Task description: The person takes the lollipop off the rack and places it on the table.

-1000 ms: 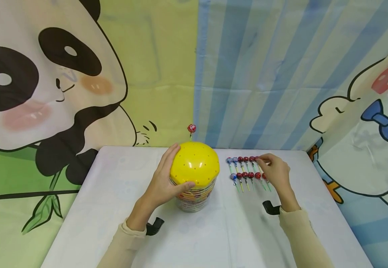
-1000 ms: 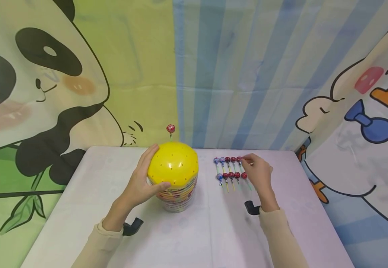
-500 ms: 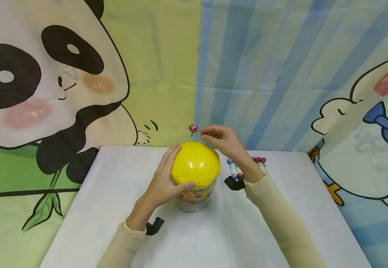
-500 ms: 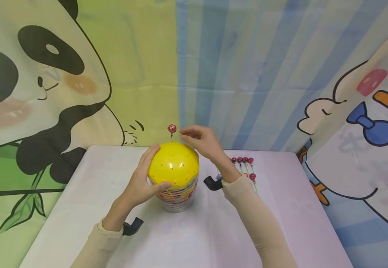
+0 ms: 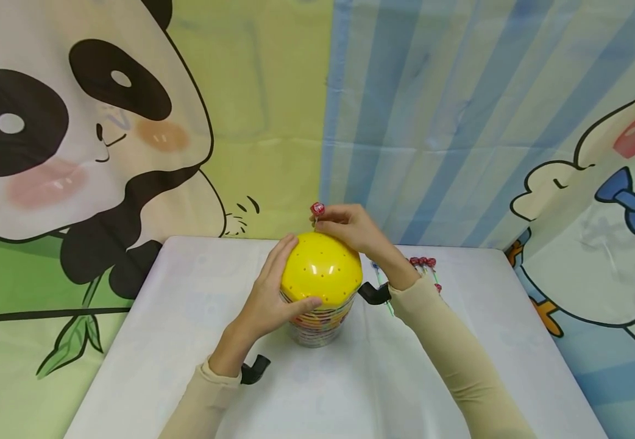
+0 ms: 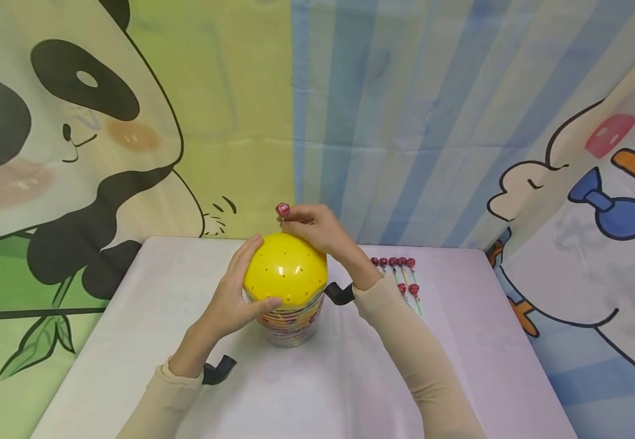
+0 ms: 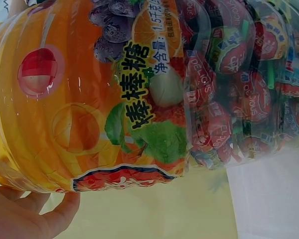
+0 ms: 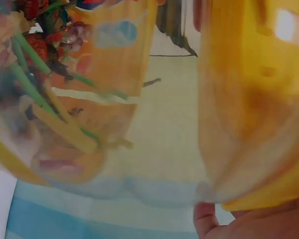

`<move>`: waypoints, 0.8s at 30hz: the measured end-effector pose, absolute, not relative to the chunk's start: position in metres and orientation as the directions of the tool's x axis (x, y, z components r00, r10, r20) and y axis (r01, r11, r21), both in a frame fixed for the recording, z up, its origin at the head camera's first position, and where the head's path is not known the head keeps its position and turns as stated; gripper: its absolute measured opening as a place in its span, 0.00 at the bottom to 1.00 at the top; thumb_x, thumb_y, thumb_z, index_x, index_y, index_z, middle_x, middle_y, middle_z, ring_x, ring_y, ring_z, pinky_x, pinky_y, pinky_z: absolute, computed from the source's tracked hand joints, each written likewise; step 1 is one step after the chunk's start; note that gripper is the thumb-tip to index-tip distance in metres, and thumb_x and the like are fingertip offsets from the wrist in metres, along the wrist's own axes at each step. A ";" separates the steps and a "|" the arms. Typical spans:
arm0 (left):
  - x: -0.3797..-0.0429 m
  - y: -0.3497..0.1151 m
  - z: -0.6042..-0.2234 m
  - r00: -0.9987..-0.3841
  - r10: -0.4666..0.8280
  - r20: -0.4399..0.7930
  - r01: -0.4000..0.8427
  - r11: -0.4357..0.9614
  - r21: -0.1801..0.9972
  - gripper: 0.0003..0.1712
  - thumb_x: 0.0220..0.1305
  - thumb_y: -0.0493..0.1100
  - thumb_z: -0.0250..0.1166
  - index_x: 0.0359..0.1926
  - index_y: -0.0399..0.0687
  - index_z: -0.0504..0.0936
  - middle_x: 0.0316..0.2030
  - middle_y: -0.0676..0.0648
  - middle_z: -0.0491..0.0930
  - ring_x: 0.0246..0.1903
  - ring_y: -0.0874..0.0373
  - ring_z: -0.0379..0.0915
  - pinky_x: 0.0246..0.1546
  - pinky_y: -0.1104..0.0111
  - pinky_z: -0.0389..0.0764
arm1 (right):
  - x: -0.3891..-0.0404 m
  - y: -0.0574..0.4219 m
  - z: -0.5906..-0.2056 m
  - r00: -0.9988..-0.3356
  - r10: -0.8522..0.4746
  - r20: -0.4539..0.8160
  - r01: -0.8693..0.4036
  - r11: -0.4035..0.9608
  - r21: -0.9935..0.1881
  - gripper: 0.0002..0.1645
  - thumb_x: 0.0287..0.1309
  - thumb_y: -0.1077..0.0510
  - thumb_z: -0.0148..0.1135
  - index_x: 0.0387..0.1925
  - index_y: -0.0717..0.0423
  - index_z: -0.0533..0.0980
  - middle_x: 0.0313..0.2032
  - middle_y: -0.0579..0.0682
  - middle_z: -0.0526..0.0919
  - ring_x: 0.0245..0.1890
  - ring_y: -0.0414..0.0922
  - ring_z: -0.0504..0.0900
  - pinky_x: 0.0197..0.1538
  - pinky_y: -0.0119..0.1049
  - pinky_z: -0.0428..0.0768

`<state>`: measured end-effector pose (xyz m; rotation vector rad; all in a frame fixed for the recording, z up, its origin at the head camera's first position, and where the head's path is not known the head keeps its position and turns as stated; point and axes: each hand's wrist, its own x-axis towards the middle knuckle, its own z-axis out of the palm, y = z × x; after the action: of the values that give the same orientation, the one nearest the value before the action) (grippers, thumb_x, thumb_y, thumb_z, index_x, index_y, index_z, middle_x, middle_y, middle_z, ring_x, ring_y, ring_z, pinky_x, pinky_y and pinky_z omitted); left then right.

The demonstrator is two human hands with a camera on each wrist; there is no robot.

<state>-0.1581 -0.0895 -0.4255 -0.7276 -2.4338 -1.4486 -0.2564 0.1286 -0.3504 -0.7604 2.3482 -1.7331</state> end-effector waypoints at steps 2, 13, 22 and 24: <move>-0.158 -0.089 -0.425 -0.852 0.304 0.426 0.519 0.391 0.760 0.60 0.52 0.66 0.74 0.79 0.69 0.48 0.77 0.57 0.45 0.72 0.51 0.53 0.61 0.43 0.69 | -0.256 0.129 -0.349 -0.865 -0.445 0.233 -0.345 0.190 -0.919 0.11 0.66 0.59 0.65 0.47 0.59 0.85 0.46 0.52 0.86 0.47 0.48 0.83 0.51 0.42 0.82; -0.157 -0.088 -0.424 -0.853 0.302 0.426 0.518 0.393 0.760 0.61 0.51 0.64 0.75 0.79 0.68 0.49 0.77 0.56 0.46 0.71 0.48 0.54 0.59 0.42 0.70 | -0.239 0.164 -0.346 -0.904 -0.320 0.283 -0.374 0.272 -0.886 0.12 0.66 0.53 0.66 0.45 0.55 0.84 0.46 0.50 0.85 0.45 0.49 0.79 0.52 0.47 0.77; -0.157 -0.088 -0.424 -0.854 0.293 0.430 0.518 0.397 0.757 0.61 0.51 0.64 0.75 0.79 0.67 0.49 0.77 0.57 0.46 0.71 0.47 0.54 0.59 0.41 0.70 | -0.214 0.232 -0.383 -0.961 -0.184 0.207 -0.269 0.438 -0.858 0.21 0.65 0.44 0.66 0.51 0.52 0.83 0.47 0.49 0.84 0.48 0.48 0.76 0.55 0.52 0.73; -0.157 -0.088 -0.425 -0.856 0.292 0.428 0.515 0.399 0.758 0.61 0.51 0.64 0.75 0.79 0.68 0.49 0.77 0.58 0.45 0.71 0.47 0.54 0.59 0.40 0.70 | -0.209 0.250 -0.393 -0.972 -0.144 0.187 -0.233 0.465 -0.854 0.21 0.65 0.44 0.65 0.51 0.53 0.82 0.47 0.50 0.84 0.46 0.48 0.77 0.53 0.52 0.75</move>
<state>-0.1571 -0.0877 -0.4245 -0.7143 -2.4305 -1.4396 -0.2087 0.2503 -0.3934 -0.3563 2.7637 -1.6335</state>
